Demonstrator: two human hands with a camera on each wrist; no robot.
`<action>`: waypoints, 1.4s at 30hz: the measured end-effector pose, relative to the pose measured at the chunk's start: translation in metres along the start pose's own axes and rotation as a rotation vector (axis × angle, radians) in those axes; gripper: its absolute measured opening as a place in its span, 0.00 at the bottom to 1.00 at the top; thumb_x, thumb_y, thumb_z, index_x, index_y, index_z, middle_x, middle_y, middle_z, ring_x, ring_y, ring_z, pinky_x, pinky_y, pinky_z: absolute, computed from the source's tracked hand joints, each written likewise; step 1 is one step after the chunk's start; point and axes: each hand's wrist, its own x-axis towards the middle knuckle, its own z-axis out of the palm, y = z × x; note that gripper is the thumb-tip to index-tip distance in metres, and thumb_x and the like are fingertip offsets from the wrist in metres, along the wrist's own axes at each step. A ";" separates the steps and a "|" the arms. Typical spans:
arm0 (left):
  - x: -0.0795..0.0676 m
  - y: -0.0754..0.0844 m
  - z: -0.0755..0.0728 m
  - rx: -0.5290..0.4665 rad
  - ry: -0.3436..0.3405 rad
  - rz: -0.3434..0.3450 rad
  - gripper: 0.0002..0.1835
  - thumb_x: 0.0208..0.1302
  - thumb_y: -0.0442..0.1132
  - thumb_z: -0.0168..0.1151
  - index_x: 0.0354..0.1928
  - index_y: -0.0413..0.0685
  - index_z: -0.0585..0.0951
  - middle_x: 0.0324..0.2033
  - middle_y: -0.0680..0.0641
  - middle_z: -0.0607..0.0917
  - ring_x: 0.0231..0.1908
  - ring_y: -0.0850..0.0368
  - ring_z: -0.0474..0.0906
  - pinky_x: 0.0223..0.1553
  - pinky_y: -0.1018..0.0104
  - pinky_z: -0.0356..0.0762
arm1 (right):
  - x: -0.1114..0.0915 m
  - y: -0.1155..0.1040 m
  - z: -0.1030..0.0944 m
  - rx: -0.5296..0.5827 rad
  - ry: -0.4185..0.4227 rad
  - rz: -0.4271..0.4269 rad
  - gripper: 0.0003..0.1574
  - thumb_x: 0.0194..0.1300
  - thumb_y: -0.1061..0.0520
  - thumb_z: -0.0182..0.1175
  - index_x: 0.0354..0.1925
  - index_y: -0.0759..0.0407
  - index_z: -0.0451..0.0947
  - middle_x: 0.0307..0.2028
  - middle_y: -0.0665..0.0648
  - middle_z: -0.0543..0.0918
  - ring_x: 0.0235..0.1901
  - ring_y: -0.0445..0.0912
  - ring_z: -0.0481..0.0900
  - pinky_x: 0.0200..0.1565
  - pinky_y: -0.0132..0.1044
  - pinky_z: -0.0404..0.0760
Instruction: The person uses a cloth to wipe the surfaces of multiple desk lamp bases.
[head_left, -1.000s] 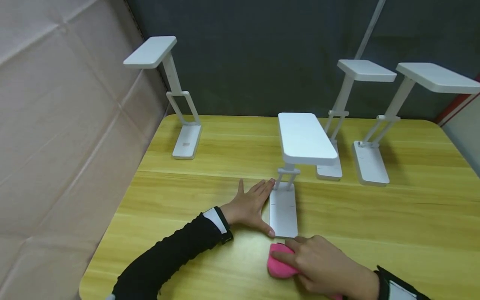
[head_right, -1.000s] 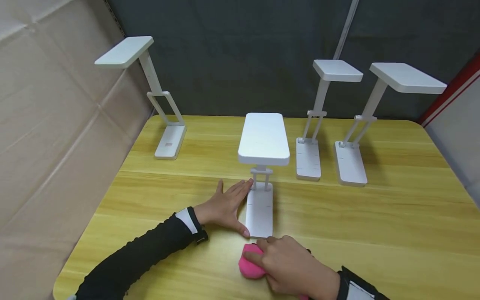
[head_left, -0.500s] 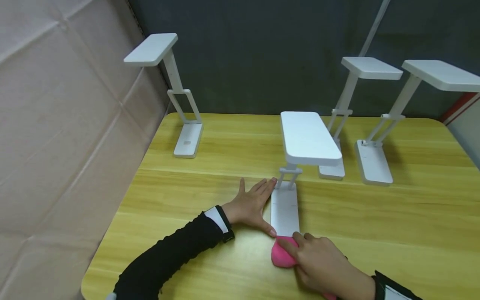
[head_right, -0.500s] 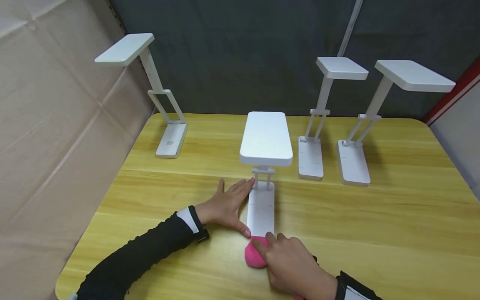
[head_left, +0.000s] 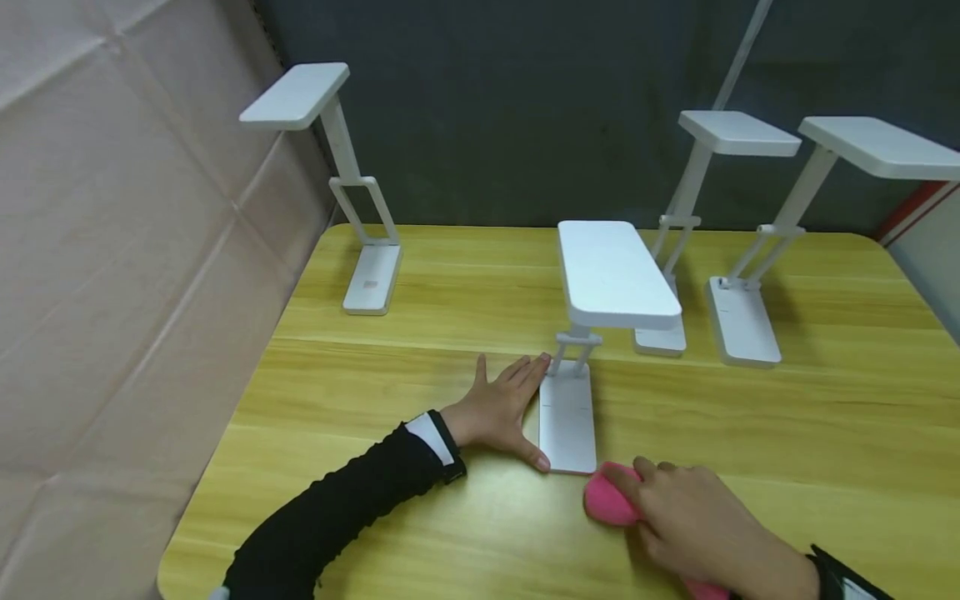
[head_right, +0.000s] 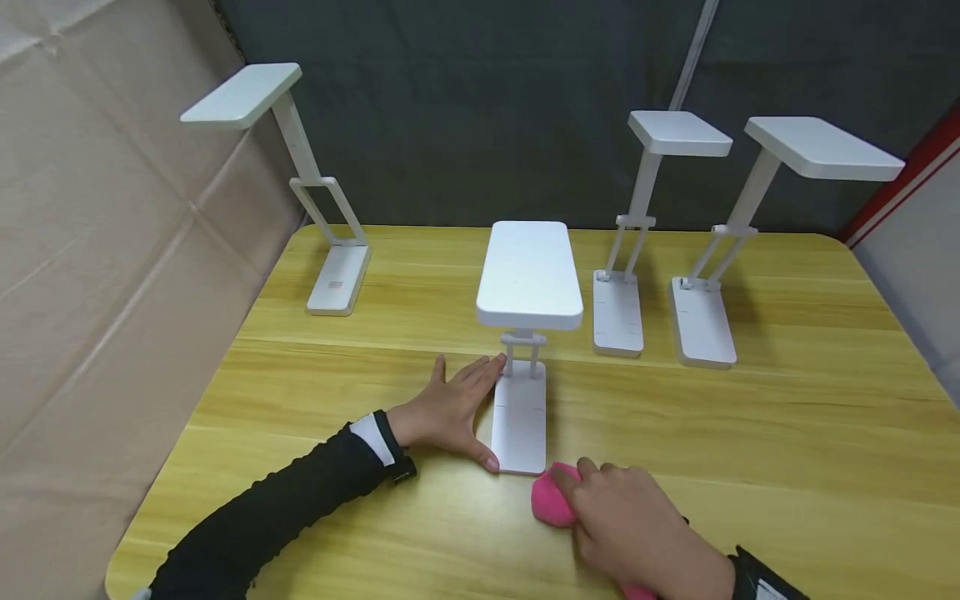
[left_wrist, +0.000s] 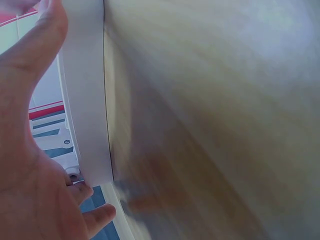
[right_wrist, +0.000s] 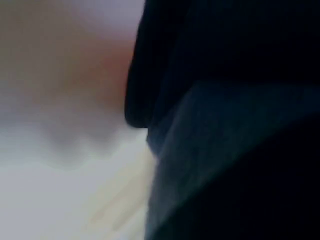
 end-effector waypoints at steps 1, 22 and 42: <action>0.000 0.000 -0.001 0.002 0.002 -0.002 0.73 0.29 0.80 0.59 0.66 0.52 0.27 0.69 0.50 0.38 0.67 0.56 0.33 0.55 0.29 0.25 | 0.005 0.004 -0.005 0.006 0.014 0.008 0.32 0.41 0.57 0.60 0.50 0.50 0.72 0.23 0.47 0.69 0.15 0.38 0.61 0.13 0.33 0.61; 0.000 0.005 -0.004 0.093 0.011 -0.004 0.73 0.29 0.81 0.57 0.66 0.50 0.28 0.69 0.51 0.39 0.67 0.55 0.33 0.55 0.29 0.28 | 0.052 0.022 0.007 0.244 0.057 0.073 0.28 0.47 0.57 0.58 0.51 0.50 0.73 0.29 0.49 0.75 0.17 0.35 0.63 0.16 0.31 0.64; -0.002 0.005 -0.003 0.043 -0.004 -0.006 0.73 0.29 0.78 0.60 0.67 0.51 0.28 0.69 0.51 0.38 0.67 0.55 0.34 0.55 0.30 0.27 | 0.057 0.013 -0.008 0.295 0.024 -0.062 0.28 0.47 0.55 0.57 0.51 0.46 0.74 0.38 0.50 0.79 0.28 0.39 0.74 0.27 0.37 0.74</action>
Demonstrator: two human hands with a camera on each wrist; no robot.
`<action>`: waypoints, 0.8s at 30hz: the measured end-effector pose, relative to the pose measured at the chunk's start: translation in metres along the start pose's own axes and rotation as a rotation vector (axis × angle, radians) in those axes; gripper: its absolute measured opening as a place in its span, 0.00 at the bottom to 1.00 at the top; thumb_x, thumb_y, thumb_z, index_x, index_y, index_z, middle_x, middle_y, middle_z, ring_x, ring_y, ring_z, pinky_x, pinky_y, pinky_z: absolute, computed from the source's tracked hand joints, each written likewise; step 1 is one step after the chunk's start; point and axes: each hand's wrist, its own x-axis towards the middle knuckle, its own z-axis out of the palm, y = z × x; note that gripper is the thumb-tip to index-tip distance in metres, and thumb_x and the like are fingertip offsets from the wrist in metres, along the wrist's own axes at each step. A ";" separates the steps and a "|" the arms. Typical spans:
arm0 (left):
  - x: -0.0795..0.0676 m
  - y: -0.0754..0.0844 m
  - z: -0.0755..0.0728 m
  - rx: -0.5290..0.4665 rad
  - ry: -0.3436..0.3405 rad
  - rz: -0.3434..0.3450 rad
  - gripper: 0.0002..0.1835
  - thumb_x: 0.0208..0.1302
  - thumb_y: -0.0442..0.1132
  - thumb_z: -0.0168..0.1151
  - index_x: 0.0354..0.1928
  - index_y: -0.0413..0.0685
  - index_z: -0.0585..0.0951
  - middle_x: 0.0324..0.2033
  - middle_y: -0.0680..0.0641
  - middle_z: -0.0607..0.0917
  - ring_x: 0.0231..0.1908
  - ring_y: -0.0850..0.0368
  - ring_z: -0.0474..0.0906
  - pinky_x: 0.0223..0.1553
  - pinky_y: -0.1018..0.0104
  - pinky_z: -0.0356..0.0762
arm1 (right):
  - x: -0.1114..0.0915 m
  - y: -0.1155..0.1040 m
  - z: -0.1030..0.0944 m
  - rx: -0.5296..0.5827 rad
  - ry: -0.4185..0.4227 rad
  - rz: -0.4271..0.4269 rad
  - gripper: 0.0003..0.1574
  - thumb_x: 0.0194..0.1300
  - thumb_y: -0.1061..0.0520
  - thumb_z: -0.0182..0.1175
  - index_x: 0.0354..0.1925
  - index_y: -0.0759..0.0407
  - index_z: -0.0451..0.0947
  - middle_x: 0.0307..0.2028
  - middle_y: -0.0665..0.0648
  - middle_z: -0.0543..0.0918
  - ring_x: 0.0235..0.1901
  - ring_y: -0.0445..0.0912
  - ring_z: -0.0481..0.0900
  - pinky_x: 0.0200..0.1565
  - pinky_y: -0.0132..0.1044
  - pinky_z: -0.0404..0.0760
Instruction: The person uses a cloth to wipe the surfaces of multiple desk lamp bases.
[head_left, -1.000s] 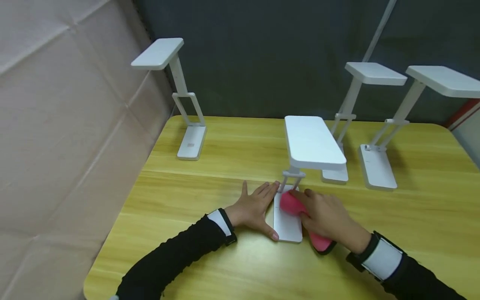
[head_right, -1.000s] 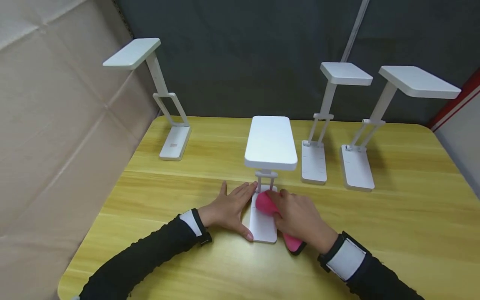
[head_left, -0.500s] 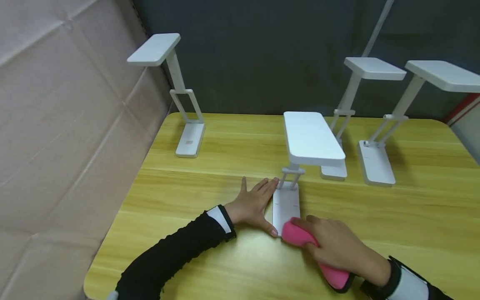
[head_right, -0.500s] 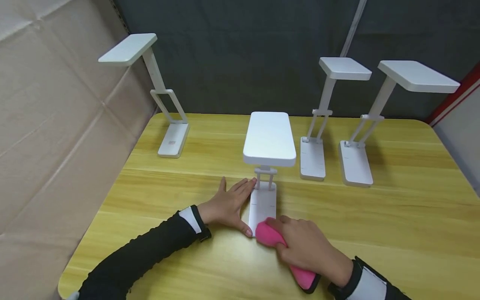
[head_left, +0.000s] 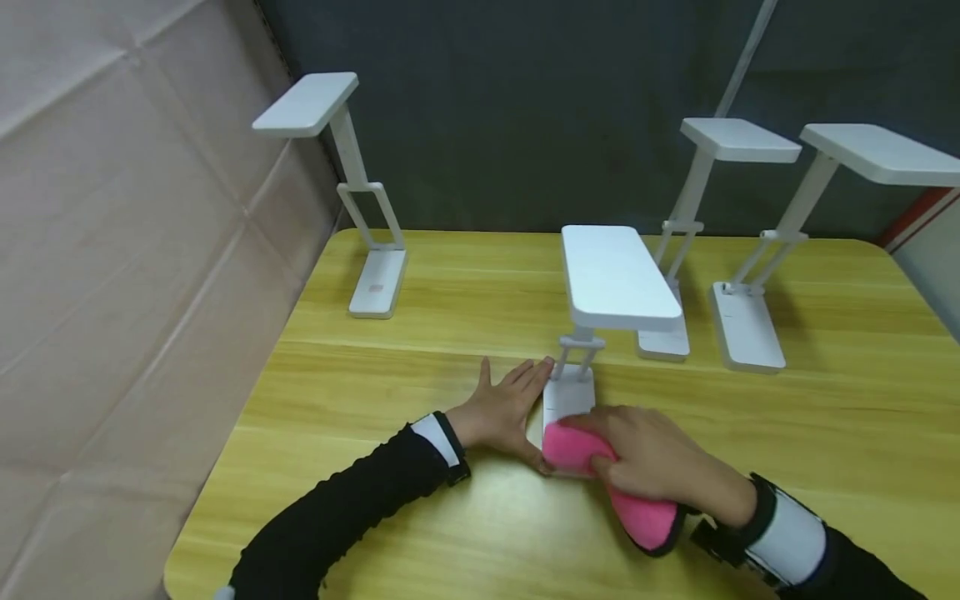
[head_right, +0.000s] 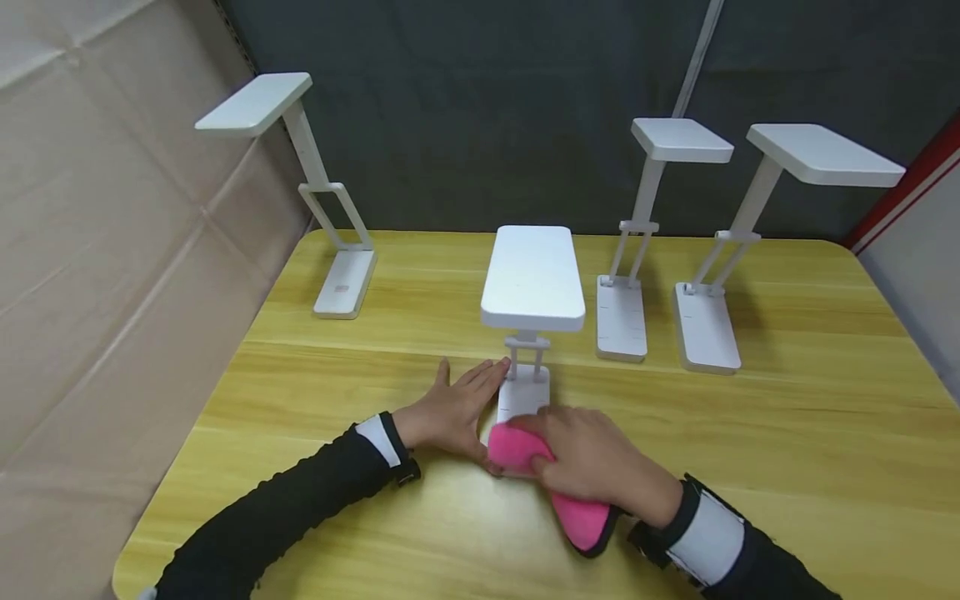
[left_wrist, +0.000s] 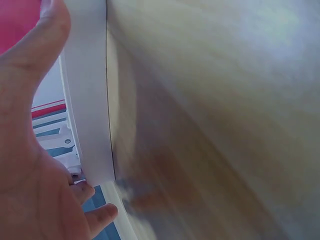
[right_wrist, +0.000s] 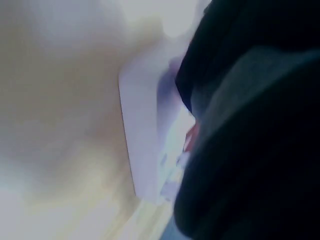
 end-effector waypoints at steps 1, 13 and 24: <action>0.000 0.000 0.000 -0.002 0.000 -0.004 0.73 0.29 0.78 0.60 0.67 0.51 0.28 0.69 0.51 0.37 0.67 0.56 0.34 0.55 0.30 0.27 | 0.008 0.003 0.001 -0.044 0.043 -0.008 0.29 0.48 0.55 0.58 0.52 0.48 0.73 0.38 0.52 0.79 0.24 0.38 0.71 0.23 0.34 0.72; 0.001 -0.002 0.001 -0.002 0.008 -0.002 0.72 0.29 0.79 0.59 0.66 0.53 0.28 0.69 0.53 0.37 0.67 0.55 0.35 0.55 0.29 0.28 | 0.023 0.004 0.018 -0.418 0.124 -0.133 0.31 0.46 0.51 0.58 0.51 0.58 0.71 0.32 0.55 0.76 0.14 0.37 0.58 0.11 0.28 0.56; 0.002 -0.002 0.001 0.043 -0.003 -0.001 0.73 0.30 0.78 0.60 0.66 0.50 0.28 0.69 0.49 0.38 0.67 0.54 0.35 0.56 0.29 0.30 | -0.013 -0.013 0.017 -0.220 0.062 -0.085 0.30 0.40 0.57 0.59 0.48 0.51 0.72 0.25 0.45 0.70 0.16 0.36 0.59 0.14 0.31 0.60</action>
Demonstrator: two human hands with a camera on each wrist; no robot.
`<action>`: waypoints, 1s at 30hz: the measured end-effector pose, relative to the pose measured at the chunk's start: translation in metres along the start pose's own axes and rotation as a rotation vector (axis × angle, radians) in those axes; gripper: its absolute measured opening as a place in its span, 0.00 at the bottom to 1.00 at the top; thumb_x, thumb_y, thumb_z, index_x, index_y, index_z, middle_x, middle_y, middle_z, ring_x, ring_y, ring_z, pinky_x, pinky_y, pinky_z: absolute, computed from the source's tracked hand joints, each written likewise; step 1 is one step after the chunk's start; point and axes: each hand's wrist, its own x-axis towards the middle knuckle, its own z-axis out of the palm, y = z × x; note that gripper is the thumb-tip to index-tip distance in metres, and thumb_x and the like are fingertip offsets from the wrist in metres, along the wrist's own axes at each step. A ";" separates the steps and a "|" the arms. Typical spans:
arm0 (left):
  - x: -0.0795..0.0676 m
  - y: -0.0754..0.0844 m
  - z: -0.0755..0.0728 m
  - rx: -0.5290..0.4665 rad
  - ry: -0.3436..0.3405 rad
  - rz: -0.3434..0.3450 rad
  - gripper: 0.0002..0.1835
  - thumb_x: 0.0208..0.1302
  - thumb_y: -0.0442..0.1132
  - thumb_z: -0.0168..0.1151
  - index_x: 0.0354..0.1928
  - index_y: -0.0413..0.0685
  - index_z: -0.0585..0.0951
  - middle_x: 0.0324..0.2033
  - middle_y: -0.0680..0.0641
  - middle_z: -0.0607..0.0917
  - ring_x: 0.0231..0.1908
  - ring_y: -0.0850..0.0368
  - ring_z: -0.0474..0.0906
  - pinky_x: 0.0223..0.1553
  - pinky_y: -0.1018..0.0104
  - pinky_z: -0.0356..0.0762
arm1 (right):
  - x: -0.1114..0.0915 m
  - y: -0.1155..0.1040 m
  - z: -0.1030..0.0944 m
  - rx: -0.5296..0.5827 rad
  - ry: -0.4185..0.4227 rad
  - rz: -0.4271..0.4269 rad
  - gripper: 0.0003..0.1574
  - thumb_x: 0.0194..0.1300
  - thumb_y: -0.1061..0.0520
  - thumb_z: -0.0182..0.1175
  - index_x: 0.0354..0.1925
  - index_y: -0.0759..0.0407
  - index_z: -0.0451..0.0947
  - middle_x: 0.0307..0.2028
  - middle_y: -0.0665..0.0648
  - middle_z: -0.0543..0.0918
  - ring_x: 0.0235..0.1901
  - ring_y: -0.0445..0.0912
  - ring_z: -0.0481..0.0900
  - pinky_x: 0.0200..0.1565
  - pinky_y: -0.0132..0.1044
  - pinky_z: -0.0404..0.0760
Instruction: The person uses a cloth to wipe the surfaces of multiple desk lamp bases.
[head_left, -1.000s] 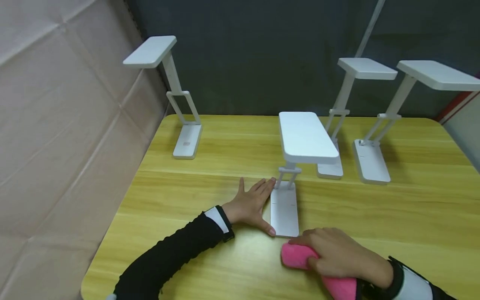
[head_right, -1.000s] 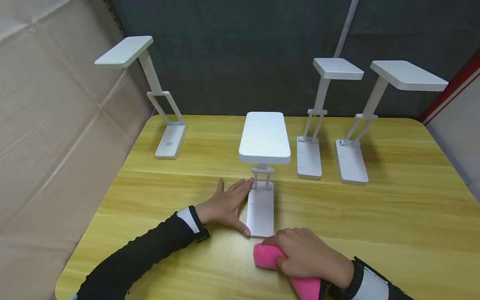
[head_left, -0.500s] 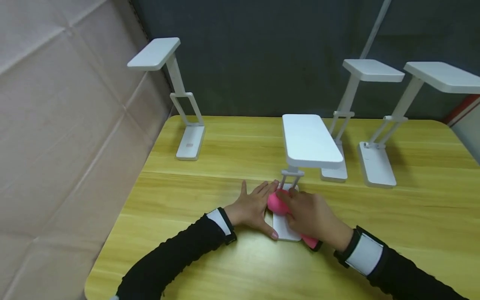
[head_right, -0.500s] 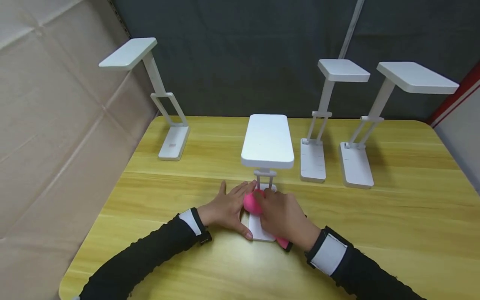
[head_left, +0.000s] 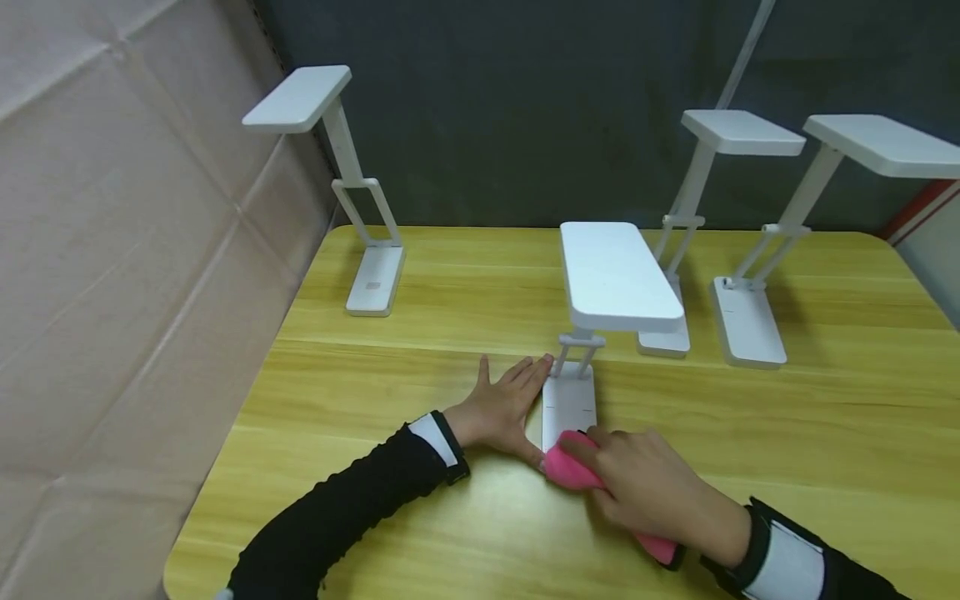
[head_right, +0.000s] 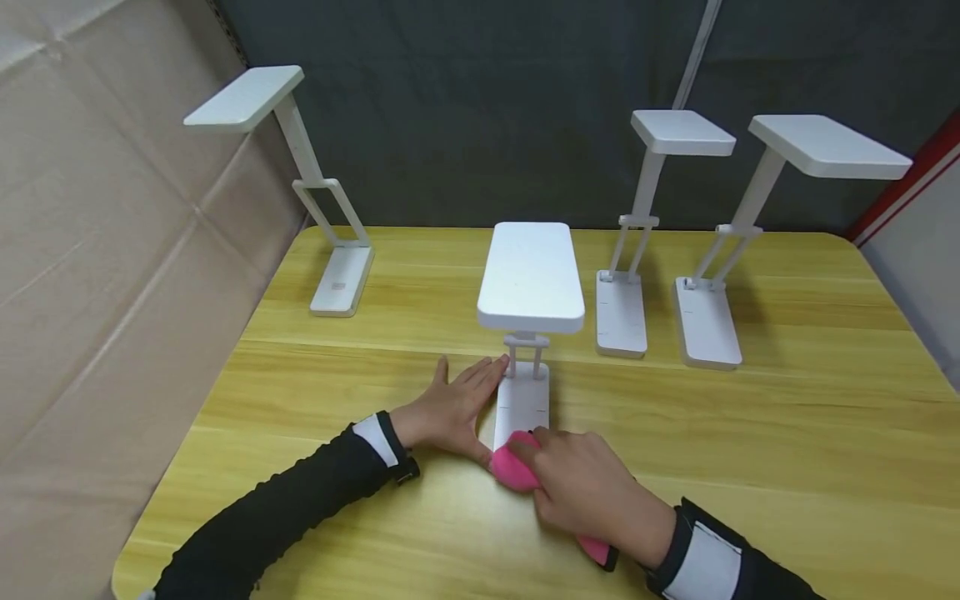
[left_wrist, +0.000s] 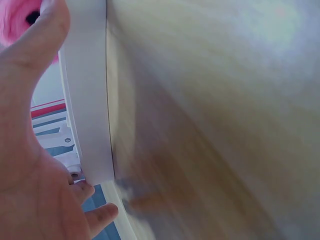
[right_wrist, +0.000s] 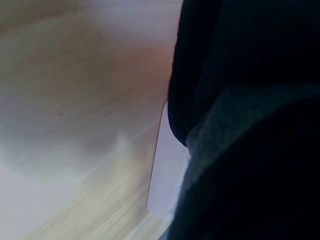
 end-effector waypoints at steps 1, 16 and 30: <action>0.000 0.000 0.000 -0.004 0.002 0.003 0.72 0.30 0.79 0.59 0.66 0.50 0.28 0.69 0.49 0.38 0.67 0.54 0.35 0.55 0.29 0.30 | -0.002 0.000 -0.001 0.009 -0.006 0.001 0.30 0.40 0.57 0.59 0.48 0.50 0.72 0.24 0.45 0.69 0.16 0.36 0.59 0.14 0.31 0.60; -0.004 0.005 0.004 -0.069 -0.020 0.008 0.73 0.29 0.79 0.59 0.66 0.51 0.27 0.69 0.50 0.38 0.67 0.55 0.34 0.55 0.29 0.27 | -0.022 0.019 -0.021 0.218 -0.114 0.098 0.31 0.43 0.58 0.59 0.50 0.42 0.74 0.32 0.41 0.75 0.22 0.34 0.66 0.21 0.34 0.68; -0.004 0.002 -0.002 -0.077 -0.014 -0.005 0.73 0.29 0.79 0.60 0.66 0.52 0.28 0.69 0.49 0.40 0.67 0.54 0.35 0.55 0.30 0.27 | 0.021 0.067 0.010 -0.150 0.001 0.422 0.31 0.47 0.56 0.57 0.50 0.66 0.68 0.22 0.62 0.70 0.11 0.45 0.60 0.08 0.34 0.59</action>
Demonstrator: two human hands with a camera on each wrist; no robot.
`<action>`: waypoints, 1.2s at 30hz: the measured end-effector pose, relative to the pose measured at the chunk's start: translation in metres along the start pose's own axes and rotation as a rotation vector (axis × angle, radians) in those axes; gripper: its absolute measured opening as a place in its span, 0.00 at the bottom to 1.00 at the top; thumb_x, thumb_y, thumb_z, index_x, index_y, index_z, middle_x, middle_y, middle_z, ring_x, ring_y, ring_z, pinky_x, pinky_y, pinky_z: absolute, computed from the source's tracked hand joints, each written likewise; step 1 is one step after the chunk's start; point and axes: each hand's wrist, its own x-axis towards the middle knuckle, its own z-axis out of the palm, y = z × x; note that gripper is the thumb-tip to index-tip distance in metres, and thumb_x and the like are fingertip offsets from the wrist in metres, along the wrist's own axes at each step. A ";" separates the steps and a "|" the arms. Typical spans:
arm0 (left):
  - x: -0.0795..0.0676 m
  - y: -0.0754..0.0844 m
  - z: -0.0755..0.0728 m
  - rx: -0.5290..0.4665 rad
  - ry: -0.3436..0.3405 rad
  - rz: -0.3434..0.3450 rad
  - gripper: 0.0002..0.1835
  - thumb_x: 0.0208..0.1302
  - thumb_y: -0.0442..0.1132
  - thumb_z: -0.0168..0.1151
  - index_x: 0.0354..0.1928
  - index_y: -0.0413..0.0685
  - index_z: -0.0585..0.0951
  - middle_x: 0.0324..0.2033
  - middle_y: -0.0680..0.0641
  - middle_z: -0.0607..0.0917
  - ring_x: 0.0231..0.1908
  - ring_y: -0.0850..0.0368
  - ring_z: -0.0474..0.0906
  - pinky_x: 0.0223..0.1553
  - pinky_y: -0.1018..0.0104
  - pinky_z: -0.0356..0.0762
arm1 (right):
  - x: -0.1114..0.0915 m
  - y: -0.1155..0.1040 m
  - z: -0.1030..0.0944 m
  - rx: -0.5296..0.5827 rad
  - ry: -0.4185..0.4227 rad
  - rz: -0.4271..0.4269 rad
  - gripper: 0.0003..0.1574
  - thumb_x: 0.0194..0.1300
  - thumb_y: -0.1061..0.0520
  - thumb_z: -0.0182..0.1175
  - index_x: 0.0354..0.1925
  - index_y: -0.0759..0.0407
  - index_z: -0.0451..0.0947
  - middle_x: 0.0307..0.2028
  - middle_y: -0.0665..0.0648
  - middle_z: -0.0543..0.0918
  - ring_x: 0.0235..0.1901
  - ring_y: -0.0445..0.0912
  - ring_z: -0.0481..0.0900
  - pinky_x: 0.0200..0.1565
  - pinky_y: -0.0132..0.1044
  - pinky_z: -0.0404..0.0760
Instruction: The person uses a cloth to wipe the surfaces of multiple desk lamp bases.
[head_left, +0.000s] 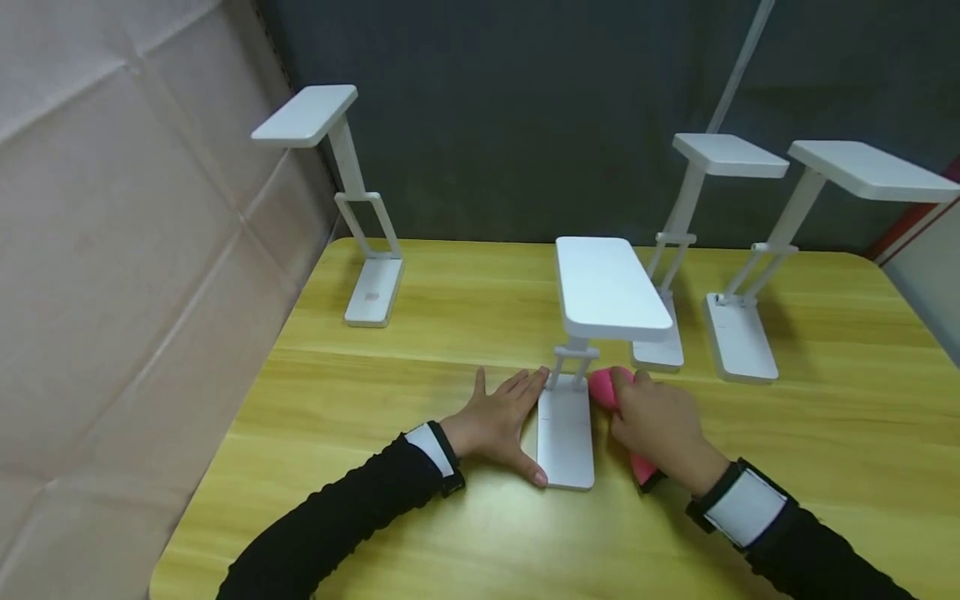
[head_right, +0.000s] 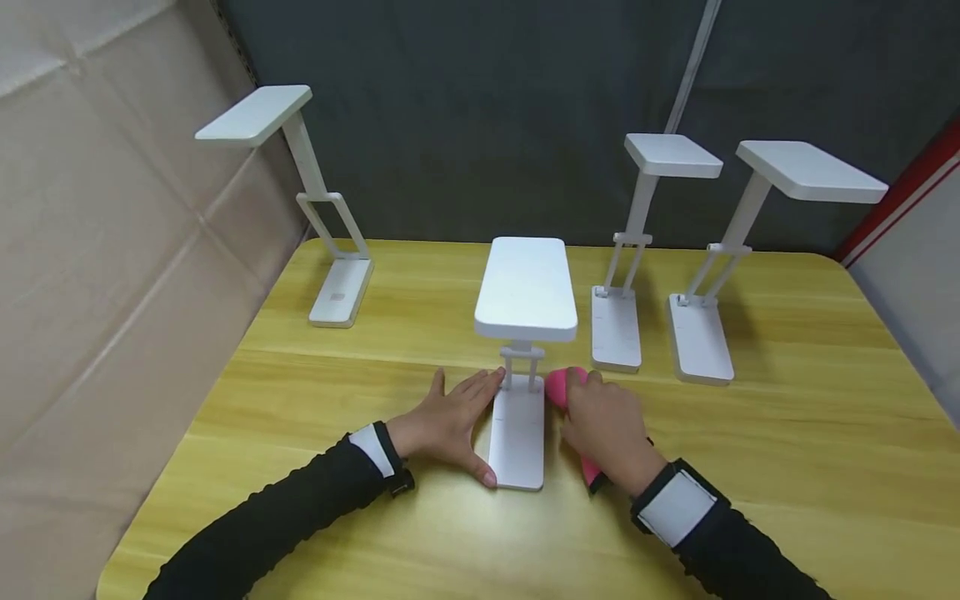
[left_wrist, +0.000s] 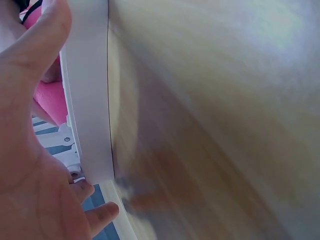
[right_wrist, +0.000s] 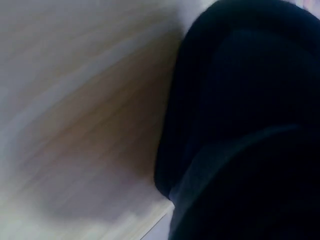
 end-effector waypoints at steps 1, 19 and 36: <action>0.000 0.000 0.001 -0.001 -0.002 0.000 0.73 0.29 0.79 0.60 0.66 0.52 0.28 0.69 0.49 0.40 0.67 0.55 0.35 0.55 0.30 0.27 | 0.001 -0.002 0.002 -0.016 0.018 -0.018 0.30 0.47 0.56 0.58 0.49 0.66 0.68 0.21 0.61 0.69 0.10 0.44 0.60 0.08 0.33 0.58; 0.000 0.000 0.003 0.026 0.012 -0.002 0.73 0.29 0.79 0.59 0.66 0.51 0.28 0.69 0.49 0.39 0.67 0.54 0.35 0.56 0.30 0.28 | -0.058 -0.026 -0.009 -0.070 -0.076 -0.218 0.26 0.41 0.58 0.58 0.44 0.58 0.70 0.22 0.55 0.70 0.14 0.41 0.58 0.12 0.32 0.59; 0.000 -0.002 0.002 0.034 0.030 0.017 0.73 0.29 0.80 0.58 0.66 0.50 0.28 0.69 0.49 0.40 0.67 0.53 0.36 0.55 0.29 0.28 | -0.062 -0.015 -0.037 0.152 -0.074 -0.413 0.36 0.38 0.58 0.60 0.52 0.45 0.73 0.28 0.45 0.72 0.17 0.34 0.61 0.16 0.31 0.63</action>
